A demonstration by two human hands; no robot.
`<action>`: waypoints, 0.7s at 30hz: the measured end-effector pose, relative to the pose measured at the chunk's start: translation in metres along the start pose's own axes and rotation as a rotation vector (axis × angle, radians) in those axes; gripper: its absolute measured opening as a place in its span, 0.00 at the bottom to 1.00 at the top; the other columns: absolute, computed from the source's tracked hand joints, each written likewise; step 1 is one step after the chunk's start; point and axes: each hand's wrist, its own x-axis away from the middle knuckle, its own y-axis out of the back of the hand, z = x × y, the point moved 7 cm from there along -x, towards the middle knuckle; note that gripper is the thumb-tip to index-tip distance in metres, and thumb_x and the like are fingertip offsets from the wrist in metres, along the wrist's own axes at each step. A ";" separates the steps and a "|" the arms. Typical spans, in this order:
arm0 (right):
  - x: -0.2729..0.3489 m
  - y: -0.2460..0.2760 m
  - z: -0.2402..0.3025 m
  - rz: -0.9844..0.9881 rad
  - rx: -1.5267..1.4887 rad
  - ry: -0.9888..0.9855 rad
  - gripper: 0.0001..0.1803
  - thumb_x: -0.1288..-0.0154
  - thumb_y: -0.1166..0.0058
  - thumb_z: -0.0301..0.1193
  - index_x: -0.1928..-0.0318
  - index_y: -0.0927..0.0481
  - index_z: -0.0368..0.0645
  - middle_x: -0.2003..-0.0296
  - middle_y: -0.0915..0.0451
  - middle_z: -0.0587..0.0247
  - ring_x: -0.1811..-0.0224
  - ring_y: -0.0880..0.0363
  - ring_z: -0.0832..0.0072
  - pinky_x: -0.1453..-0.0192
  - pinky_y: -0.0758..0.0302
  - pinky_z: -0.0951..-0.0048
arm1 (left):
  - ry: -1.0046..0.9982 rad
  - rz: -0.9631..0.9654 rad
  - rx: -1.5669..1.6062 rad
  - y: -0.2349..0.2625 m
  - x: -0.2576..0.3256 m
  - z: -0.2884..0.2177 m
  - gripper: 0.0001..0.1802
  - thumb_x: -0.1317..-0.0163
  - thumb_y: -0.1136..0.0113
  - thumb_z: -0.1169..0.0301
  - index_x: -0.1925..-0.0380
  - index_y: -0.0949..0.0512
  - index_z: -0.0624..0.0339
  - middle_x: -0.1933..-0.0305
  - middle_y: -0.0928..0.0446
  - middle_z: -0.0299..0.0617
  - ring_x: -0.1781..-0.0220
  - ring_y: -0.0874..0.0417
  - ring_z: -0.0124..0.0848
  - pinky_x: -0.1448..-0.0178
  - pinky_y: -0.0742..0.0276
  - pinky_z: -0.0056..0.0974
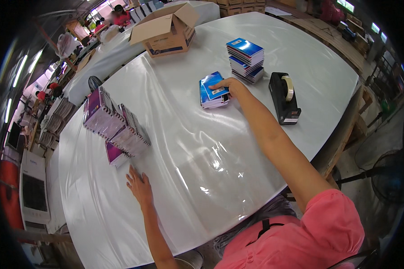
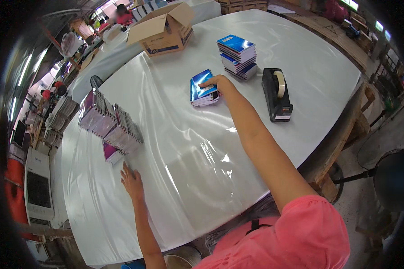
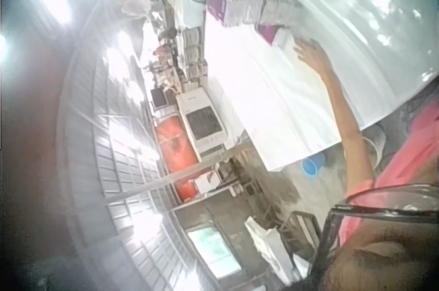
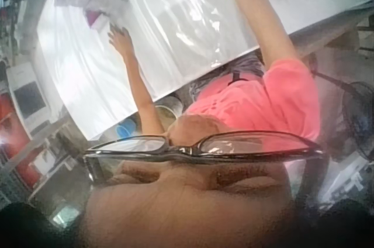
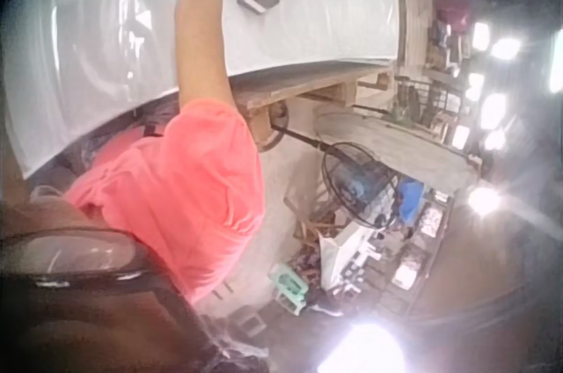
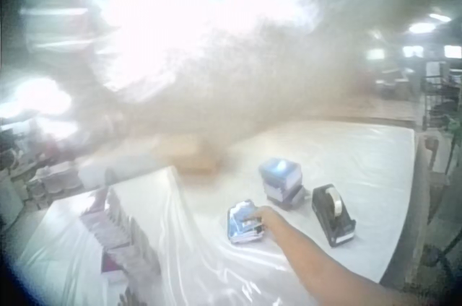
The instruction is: The person places stacks of notepads into clear plastic bags and secures them with tape.
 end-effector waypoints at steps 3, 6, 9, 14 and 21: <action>0.001 -0.003 -0.002 -0.012 -0.049 -0.022 0.27 0.61 0.20 0.29 0.59 0.19 0.34 0.65 0.16 0.54 0.68 0.15 0.66 0.63 0.18 0.64 | 0.027 0.019 -0.008 -0.002 0.000 0.003 0.33 0.31 0.54 0.63 0.28 0.47 0.57 0.24 0.44 0.45 0.24 0.47 0.56 0.25 0.53 0.60; 0.009 -0.023 -0.001 0.039 -0.069 -0.019 0.30 0.61 0.21 0.27 0.55 0.21 0.33 0.64 0.16 0.52 0.66 0.14 0.64 0.60 0.17 0.62 | -0.008 -0.008 -0.010 -0.003 -0.001 0.010 0.31 0.32 0.53 0.63 0.30 0.42 0.59 0.25 0.41 0.44 0.25 0.45 0.55 0.25 0.53 0.60; 0.024 -0.028 0.008 -0.106 0.196 0.107 0.41 0.62 0.22 0.26 0.45 0.30 0.31 0.55 0.19 0.50 0.59 0.16 0.64 0.57 0.17 0.60 | -0.052 -0.021 0.052 -0.007 -0.006 0.006 0.30 0.32 0.51 0.61 0.31 0.39 0.56 0.26 0.40 0.45 0.25 0.44 0.55 0.25 0.53 0.60; 0.130 -0.137 -0.034 0.250 0.182 0.395 0.41 0.62 0.22 0.26 0.46 0.31 0.35 0.56 0.20 0.53 0.59 0.16 0.66 0.58 0.17 0.64 | -0.172 -0.012 0.377 0.019 0.019 0.003 0.48 0.40 0.37 0.50 0.26 0.50 0.51 0.24 0.46 0.47 0.23 0.48 0.53 0.23 0.54 0.57; 0.268 -0.241 -0.113 0.497 0.306 0.631 0.46 0.69 0.17 0.33 0.47 0.31 0.42 0.55 0.27 0.63 0.48 0.28 0.72 0.40 0.32 0.70 | -0.159 0.237 1.297 0.089 0.091 -0.054 0.89 0.84 0.18 0.40 0.25 0.71 0.52 0.22 0.52 0.49 0.24 0.45 0.47 0.24 0.45 0.48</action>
